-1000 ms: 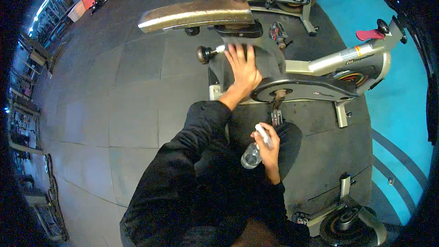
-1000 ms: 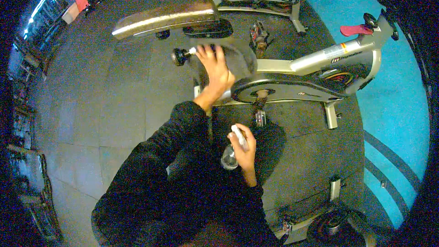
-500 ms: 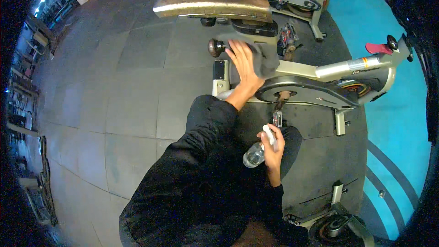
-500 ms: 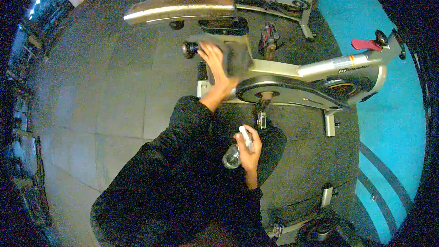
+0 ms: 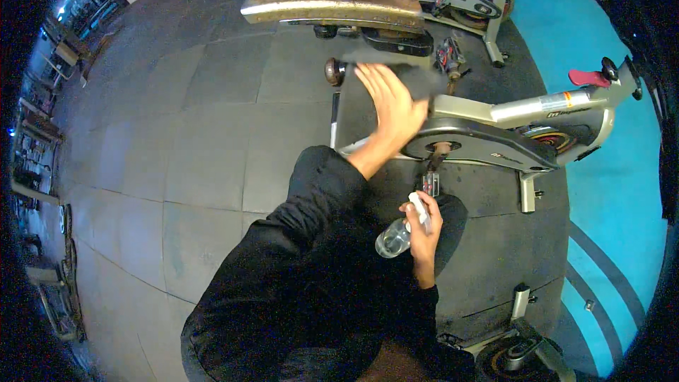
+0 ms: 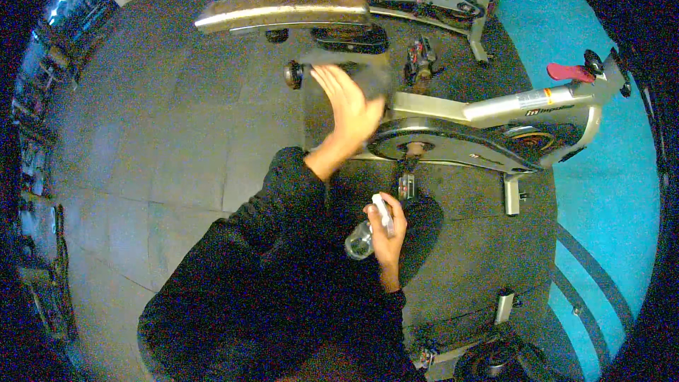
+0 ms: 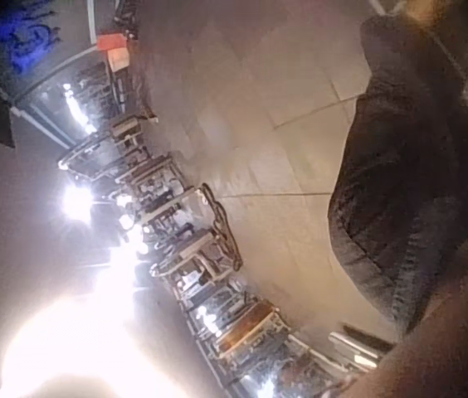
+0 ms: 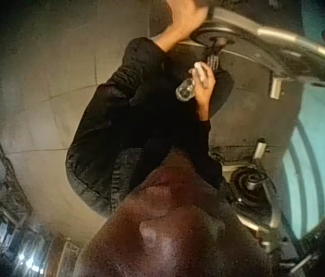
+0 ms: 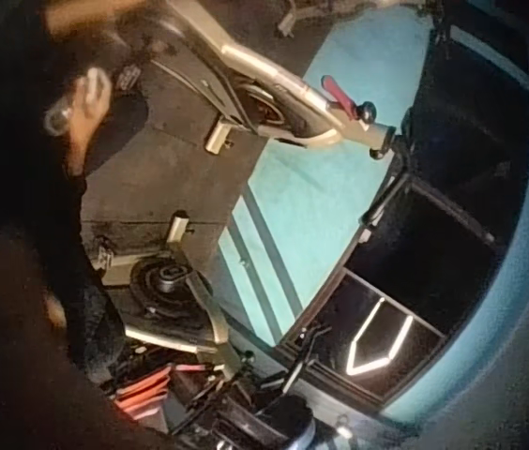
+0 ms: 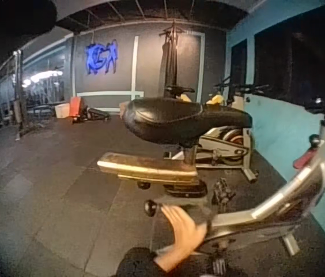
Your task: The person wipes the seat, handlebars, and frame of a stationary bike using a cloth and a spray bottle.
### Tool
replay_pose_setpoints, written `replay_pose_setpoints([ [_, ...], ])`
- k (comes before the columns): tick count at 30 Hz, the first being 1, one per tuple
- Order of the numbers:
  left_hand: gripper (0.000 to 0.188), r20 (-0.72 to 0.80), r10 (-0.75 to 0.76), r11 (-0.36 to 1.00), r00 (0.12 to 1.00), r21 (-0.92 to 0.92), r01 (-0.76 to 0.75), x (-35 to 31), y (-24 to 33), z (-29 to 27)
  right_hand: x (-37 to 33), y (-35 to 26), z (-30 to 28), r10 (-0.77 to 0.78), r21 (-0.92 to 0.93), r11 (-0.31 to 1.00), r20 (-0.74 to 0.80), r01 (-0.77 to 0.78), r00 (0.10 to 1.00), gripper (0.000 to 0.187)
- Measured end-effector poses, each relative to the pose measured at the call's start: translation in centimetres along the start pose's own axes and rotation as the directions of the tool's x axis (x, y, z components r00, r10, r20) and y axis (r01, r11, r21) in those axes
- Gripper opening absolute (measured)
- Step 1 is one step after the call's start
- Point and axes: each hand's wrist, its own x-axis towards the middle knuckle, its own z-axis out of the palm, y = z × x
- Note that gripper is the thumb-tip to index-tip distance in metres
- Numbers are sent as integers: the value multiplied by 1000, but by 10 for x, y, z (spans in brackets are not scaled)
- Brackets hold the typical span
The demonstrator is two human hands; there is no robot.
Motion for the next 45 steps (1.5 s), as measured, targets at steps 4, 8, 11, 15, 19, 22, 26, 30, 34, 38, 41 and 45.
replay_pose_setpoints([
  [4, 128, -105, -245, 951, 964, -219, 218, 41, 11, -6, -5, 0, -7, 45, 36, 998, -9, -45, 999, 31],
  [8, 124, -52, -277, 920, 960, -302, 249, 40, 13, -17, -2, 1, -12, 28, 37, 999, -35, -26, 999, 32],
  [11, 116, -128, -71, 997, 989, 13, 73, 8, 7, 8, 1, 0, -8, 41, 67, 997, -31, -39, 999, 32],
  [15, 112, -96, -60, 981, 994, 178, 76, 5, 5, 30, 0, -3, -8, 30, 64, 997, 0, -30, 1000, 32],
  [19, 127, -205, -363, 905, 909, -310, 292, 45, 30, 6, -5, 7, -18, 27, 22, 999, 13, -27, 1000, 33],
  [22, 133, -263, -337, 937, 904, -189, 295, 39, 17, 20, -6, 15, -28, 43, 46, 998, -20, -42, 999, 33],
  [26, 119, -377, 7, 1000, 926, 29, 4, 5, -19, 52, -2, 14, -33, 39, 86, 996, -64, -34, 997, 32],
  [30, 99, -210, 276, 960, 938, 110, -258, -45, -53, 72, 1, 2, -22, -29, 3, 1000, -58, 29, 998, 30],
  [34, 95, 101, 319, 936, 942, 119, -330, -65, -64, 59, -5, 1, -20, -76, -2, 997, -33, 76, 997, 35],
  [38, 97, 10, 250, 963, 968, 104, -249, -16, -30, 35, -6, 6, -28, -14, 76, 997, -30, 17, 999, 33],
  [41, 107, -347, 205, 971, 915, -47, -235, 40, 12, 13, -6, 0, -29, -26, 74, 997, -95, 33, 995, 32],
  [45, 110, -234, 36, 992, 972, -110, -63, 16, -12, 25, -7, 3, -23, -7, 89, 996, -59, 12, 998, 31],
])
